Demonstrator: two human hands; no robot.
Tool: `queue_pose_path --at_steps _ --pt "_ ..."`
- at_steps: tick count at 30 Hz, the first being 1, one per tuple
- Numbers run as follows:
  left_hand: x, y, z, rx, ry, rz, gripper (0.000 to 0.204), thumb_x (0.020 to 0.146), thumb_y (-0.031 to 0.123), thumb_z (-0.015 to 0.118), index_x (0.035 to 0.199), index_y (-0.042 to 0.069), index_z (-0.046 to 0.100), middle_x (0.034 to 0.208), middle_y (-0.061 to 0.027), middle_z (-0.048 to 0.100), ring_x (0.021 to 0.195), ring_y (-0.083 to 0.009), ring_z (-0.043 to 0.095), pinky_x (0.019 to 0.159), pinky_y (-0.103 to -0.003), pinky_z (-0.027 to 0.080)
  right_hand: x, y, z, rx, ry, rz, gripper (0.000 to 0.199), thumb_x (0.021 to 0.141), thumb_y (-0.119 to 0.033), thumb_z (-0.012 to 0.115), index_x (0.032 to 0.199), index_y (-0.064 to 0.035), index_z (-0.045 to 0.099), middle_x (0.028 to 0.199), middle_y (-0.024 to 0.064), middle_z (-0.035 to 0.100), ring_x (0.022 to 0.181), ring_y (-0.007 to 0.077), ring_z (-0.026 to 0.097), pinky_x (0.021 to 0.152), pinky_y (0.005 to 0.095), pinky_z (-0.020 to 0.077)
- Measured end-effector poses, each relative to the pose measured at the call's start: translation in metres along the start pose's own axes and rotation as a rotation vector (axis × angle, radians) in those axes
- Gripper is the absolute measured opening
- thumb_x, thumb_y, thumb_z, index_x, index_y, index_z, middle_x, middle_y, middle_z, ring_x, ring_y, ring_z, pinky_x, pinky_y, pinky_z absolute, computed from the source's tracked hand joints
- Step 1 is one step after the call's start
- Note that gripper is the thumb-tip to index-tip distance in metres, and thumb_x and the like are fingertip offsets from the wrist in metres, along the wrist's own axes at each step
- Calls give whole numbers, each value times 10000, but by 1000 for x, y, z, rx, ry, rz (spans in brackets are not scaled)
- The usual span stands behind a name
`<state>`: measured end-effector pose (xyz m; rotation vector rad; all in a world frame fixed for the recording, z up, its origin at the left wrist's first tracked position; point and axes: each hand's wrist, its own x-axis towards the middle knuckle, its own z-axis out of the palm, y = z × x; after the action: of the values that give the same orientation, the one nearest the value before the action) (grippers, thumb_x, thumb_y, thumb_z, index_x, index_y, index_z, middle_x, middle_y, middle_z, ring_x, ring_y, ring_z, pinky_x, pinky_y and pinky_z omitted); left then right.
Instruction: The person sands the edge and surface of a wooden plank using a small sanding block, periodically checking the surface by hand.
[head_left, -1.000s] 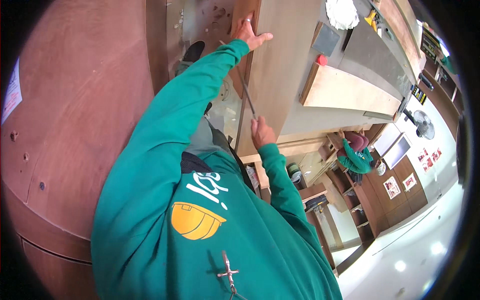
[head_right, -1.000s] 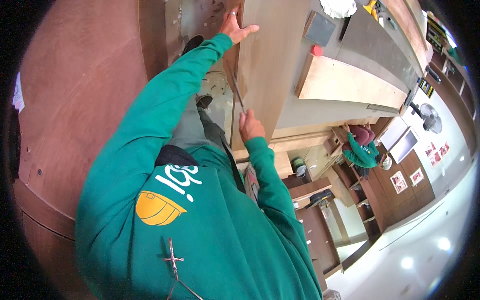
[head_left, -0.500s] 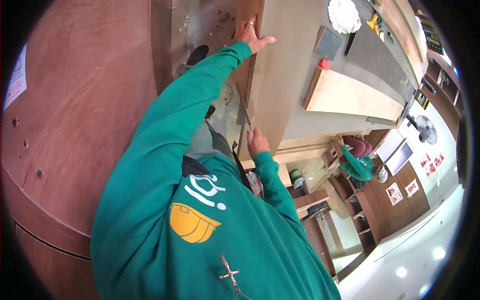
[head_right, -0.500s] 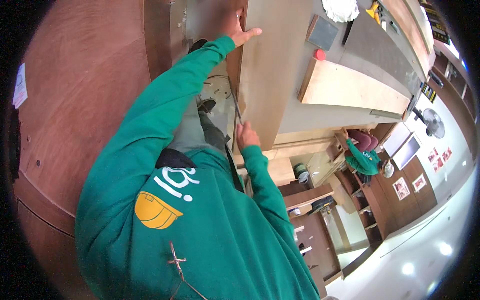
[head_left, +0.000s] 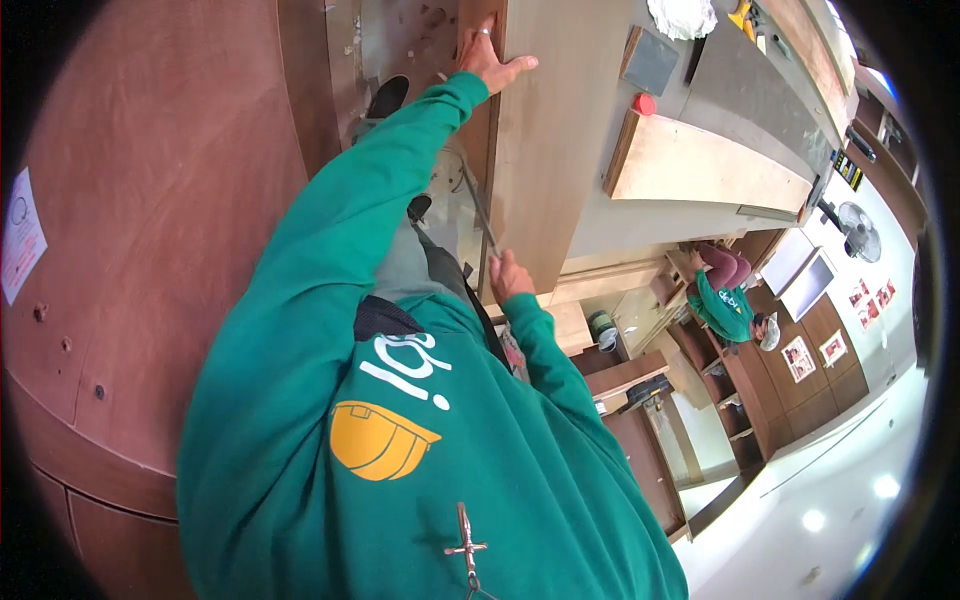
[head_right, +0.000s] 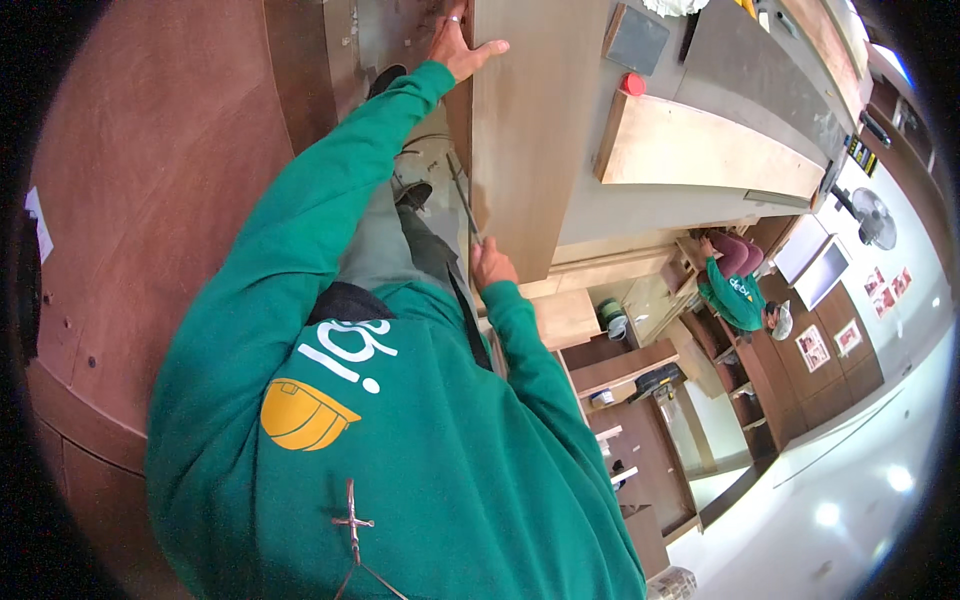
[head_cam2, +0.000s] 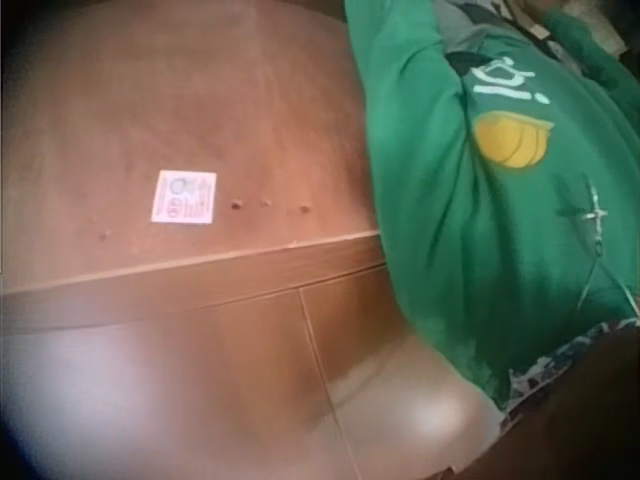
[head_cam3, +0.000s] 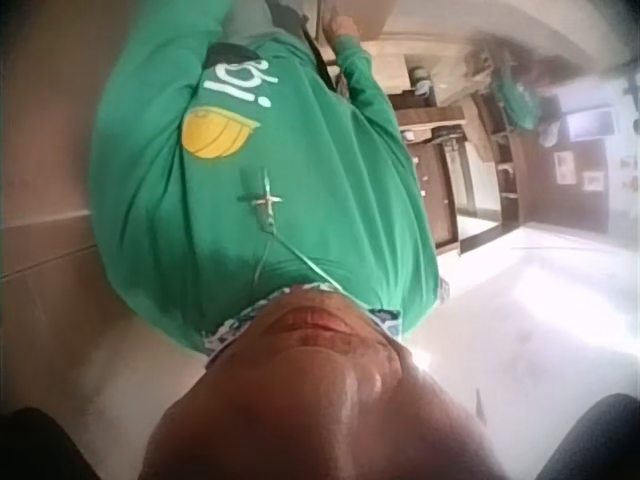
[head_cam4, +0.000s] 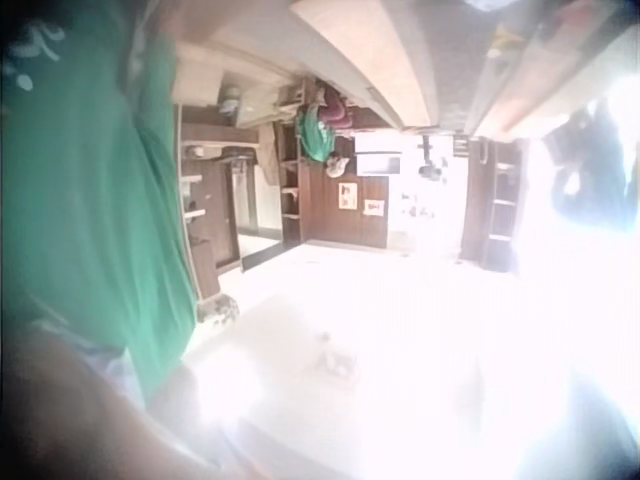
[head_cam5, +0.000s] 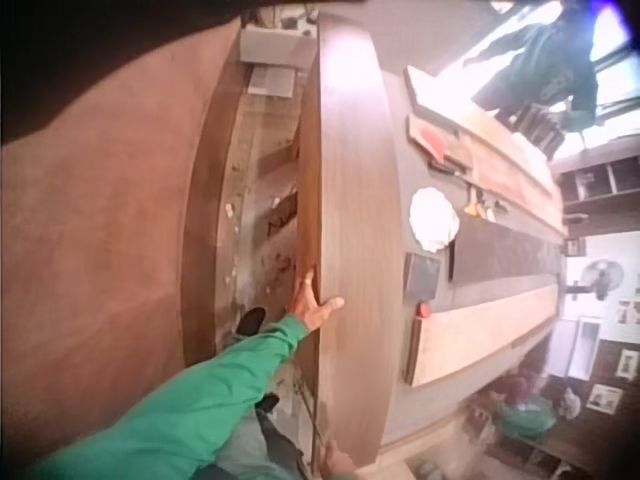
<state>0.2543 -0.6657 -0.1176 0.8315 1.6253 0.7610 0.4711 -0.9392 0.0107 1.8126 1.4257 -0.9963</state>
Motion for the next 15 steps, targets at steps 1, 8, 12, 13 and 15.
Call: queue_pose_path --at_steps 1,8,12,13,15 --pt "-1 1 0 11 6 5 1104 617 521 780 1443 36 233 1347 -225 347 1275 -378 375 1061 -451 346 3 2 8 2 -7 8 302 945 -382 446 989 -84 461 789 304 615 781 519 578 694 611 442" --pt "0 -19 2 9 42 -27 1137 646 587 742 1462 37 172 1444 -257 239 1336 -405 277 1092 -488 285 -18 30 17 38 -26 -12 308 946 -383 448 988 -78 456 805 299 619 782 514 581 675 609 446" --pt "-5 9 7 31 51 18 1029 688 494 736 1448 35 215 1416 -244 298 1311 -393 323 1073 -468 320 -5 35 62 67 -60 58 326 937 -414 432 1022 -100 451 795 309 618 789 521 584 719 605 450" --pt "-7 9 11 43 97 47 973 696 448 737 1434 33 257 1384 -232 351 1283 -382 365 1057 -448 347 -8 39 58 70 -63 19 327 935 -413 437 1016 -97 454 789 309 616 783 521 583 713 606 450" --pt "-24 1 27 -38 260 51 860 762 348 681 1425 -2 259 1392 -257 347 1299 -386 346 1072 -438 327 -30 54 36 53 -71 -42 329 932 -413 447 1004 -92 460 777 311 613 772 521 581 699 607 448"
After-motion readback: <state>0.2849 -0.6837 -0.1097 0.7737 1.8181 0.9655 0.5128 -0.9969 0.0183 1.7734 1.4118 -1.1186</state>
